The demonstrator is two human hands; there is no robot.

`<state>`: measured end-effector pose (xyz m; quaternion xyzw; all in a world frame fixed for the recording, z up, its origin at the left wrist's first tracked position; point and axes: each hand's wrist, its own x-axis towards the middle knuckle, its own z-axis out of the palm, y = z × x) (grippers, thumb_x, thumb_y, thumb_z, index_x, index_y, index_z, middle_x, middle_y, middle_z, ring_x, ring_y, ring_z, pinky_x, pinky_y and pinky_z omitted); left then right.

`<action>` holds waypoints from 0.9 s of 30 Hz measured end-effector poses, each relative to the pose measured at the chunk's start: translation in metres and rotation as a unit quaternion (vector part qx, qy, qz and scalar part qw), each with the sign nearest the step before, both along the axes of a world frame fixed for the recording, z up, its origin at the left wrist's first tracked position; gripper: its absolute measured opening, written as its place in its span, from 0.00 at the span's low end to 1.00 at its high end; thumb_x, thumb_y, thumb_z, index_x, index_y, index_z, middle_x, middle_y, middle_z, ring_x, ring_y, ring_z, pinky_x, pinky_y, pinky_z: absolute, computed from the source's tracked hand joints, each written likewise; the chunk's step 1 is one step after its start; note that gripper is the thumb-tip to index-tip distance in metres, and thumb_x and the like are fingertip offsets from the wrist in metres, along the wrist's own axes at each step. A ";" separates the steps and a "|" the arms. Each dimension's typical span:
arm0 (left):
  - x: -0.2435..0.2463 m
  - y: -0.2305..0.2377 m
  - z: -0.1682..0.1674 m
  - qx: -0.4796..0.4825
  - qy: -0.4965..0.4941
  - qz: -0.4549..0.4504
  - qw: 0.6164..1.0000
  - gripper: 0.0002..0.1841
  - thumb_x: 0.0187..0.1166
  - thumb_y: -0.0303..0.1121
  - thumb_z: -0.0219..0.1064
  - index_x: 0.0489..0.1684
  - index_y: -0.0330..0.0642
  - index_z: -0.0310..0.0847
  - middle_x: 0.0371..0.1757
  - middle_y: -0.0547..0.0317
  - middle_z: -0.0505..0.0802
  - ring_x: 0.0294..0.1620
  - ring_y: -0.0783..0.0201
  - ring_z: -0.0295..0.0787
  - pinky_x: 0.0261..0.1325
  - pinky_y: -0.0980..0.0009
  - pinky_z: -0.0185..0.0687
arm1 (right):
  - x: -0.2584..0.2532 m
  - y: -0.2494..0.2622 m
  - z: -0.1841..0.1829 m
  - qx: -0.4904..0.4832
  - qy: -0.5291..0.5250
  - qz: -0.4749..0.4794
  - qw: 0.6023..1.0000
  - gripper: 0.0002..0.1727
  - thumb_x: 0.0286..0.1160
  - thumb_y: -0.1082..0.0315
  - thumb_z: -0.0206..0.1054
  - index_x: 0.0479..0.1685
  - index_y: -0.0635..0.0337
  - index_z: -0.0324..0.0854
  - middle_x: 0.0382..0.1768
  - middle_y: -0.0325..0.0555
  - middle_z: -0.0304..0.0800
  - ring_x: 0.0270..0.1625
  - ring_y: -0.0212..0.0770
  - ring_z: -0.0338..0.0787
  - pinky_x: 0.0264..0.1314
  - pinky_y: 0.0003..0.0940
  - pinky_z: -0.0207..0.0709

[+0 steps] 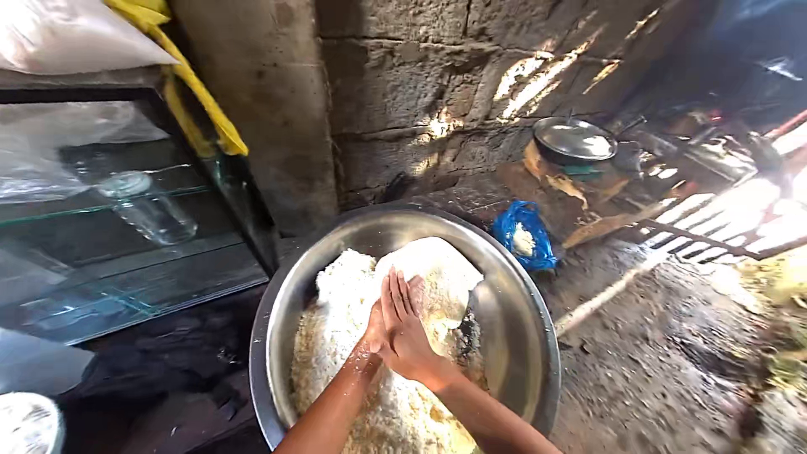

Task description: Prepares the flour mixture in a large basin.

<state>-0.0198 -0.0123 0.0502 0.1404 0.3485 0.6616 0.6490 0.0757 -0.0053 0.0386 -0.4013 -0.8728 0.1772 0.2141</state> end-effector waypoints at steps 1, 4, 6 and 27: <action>0.002 0.003 -0.007 0.002 -0.032 -0.028 0.999 0.30 0.97 0.40 0.25 0.81 0.29 0.63 0.67 0.46 0.86 0.64 0.65 0.84 0.69 0.69 0.77 | 0.005 0.001 -0.002 -0.012 -0.015 0.004 1.000 0.55 0.82 0.34 0.35 0.90 0.81 0.44 0.92 0.73 0.43 0.96 0.67 0.42 0.96 0.62 0.27; 0.017 0.005 -0.035 -0.020 -0.049 -0.112 0.992 0.33 0.94 0.56 0.29 0.70 0.45 0.76 0.55 0.57 0.93 0.56 0.66 0.90 0.56 0.63 0.87 | 0.018 0.032 -0.046 0.053 0.064 -0.057 0.995 0.56 0.82 0.29 0.35 0.92 0.76 0.45 0.93 0.68 0.42 0.97 0.61 0.40 0.97 0.61 0.29; 0.020 0.001 -0.030 -0.022 -0.050 -0.130 0.990 0.29 0.94 0.53 0.32 0.76 0.48 0.73 0.62 0.60 0.91 0.61 0.68 0.88 0.62 0.66 0.85 | 0.013 0.021 -0.033 0.045 0.051 -0.068 0.995 0.57 0.80 0.30 0.37 0.92 0.76 0.43 0.94 0.68 0.39 0.97 0.60 0.37 0.97 0.61 0.30; -0.015 0.026 -0.039 -0.054 0.147 -0.087 0.984 0.10 0.92 0.30 0.54 0.53 0.32 0.78 0.24 0.63 0.81 0.15 0.75 0.72 0.19 0.82 0.71 | 0.065 0.017 -0.086 -0.504 0.343 -0.405 0.682 0.23 0.90 0.57 0.57 0.74 0.62 0.74 0.72 0.58 0.78 0.74 0.52 0.78 0.72 0.56 0.73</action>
